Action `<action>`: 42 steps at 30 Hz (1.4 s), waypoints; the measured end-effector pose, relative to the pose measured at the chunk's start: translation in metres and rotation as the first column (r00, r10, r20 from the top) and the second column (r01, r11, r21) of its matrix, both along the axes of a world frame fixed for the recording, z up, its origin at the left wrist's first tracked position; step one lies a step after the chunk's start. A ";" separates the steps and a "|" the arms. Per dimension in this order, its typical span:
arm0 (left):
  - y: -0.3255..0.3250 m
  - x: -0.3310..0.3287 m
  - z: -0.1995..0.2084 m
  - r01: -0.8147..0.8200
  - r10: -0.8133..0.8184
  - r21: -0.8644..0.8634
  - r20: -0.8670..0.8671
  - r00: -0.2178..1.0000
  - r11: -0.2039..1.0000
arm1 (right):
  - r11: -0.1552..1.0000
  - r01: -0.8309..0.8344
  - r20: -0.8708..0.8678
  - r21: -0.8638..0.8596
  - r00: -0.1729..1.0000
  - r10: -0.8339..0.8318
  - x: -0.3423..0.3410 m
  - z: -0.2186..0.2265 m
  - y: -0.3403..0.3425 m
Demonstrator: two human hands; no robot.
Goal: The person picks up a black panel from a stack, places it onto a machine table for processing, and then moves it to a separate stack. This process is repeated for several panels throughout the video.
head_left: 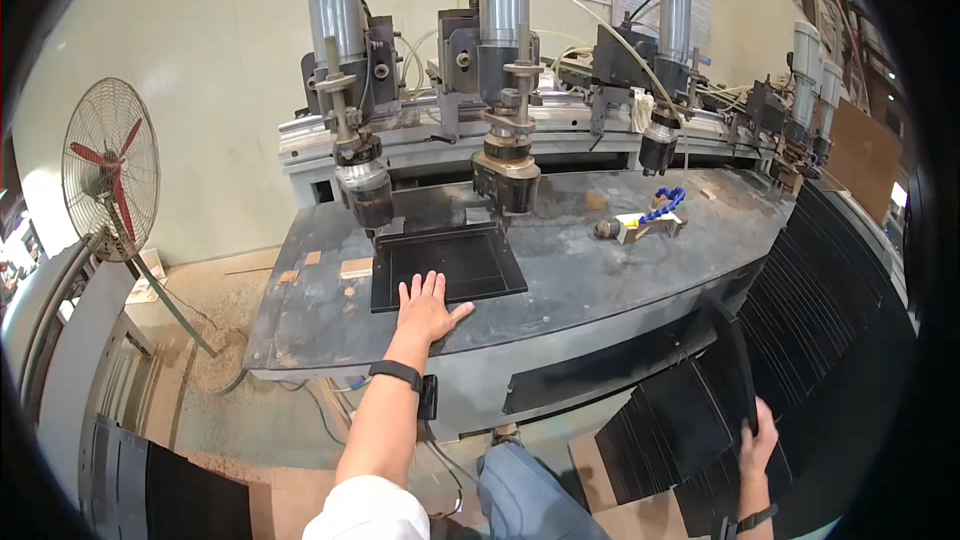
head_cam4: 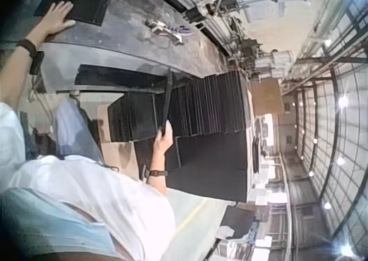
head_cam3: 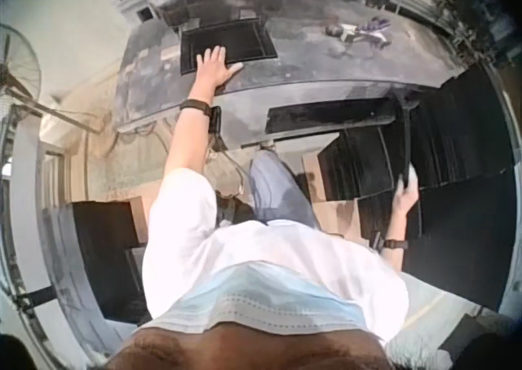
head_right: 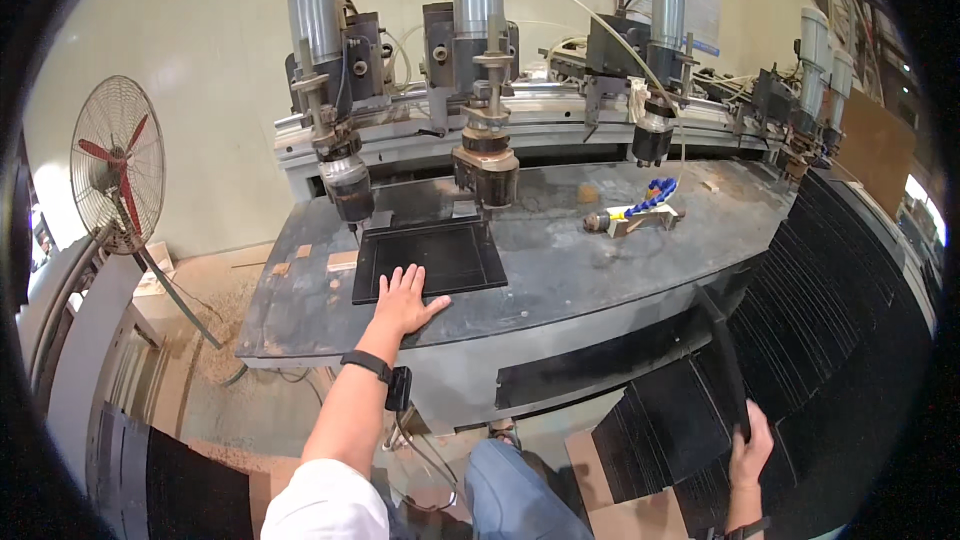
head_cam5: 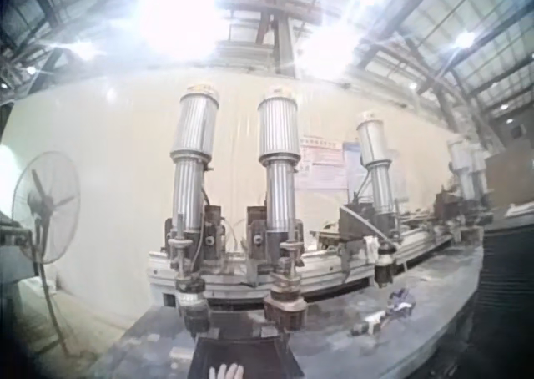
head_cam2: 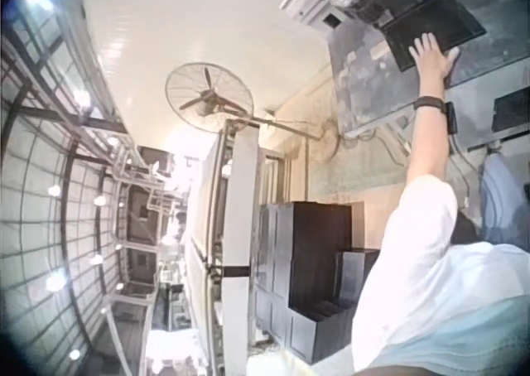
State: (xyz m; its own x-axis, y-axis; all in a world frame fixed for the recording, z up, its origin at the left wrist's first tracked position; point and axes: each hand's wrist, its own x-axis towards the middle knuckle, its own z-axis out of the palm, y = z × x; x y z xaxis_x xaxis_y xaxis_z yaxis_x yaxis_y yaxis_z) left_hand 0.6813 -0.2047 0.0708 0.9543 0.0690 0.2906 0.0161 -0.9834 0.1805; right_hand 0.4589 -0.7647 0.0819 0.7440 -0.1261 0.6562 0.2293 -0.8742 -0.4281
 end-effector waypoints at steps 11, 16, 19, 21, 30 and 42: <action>-0.004 -0.185 -0.007 0.180 -0.230 0.165 0.368 0.901 0.970 | 0.724 -0.534 0.077 -0.436 0.780 0.621 0.205 0.063 0.241; 0.056 -0.387 -0.039 0.047 -0.127 0.216 0.373 0.919 0.975 | 0.611 -0.553 -0.098 -0.567 0.781 0.616 0.264 0.021 0.311; 0.062 -0.504 -0.077 -0.211 0.191 0.060 0.242 0.951 0.976 | 0.519 -0.692 -0.336 -0.502 0.709 0.620 0.294 0.023 0.344; 0.051 -0.572 -0.114 -0.466 0.464 -0.024 0.147 0.874 0.885 | 0.553 -0.687 -0.324 -0.472 0.719 0.616 0.304 0.018 0.367; 0.088 -0.737 -0.228 -0.936 0.937 0.043 -0.007 0.349 0.348 | 0.513 -0.736 -0.453 -0.442 0.677 0.581 0.359 0.015 0.357; 0.162 -0.726 -0.289 -0.992 0.843 -0.048 -0.524 0.121 0.112 | 0.448 -0.634 -0.565 -0.630 0.770 0.296 0.297 0.054 0.402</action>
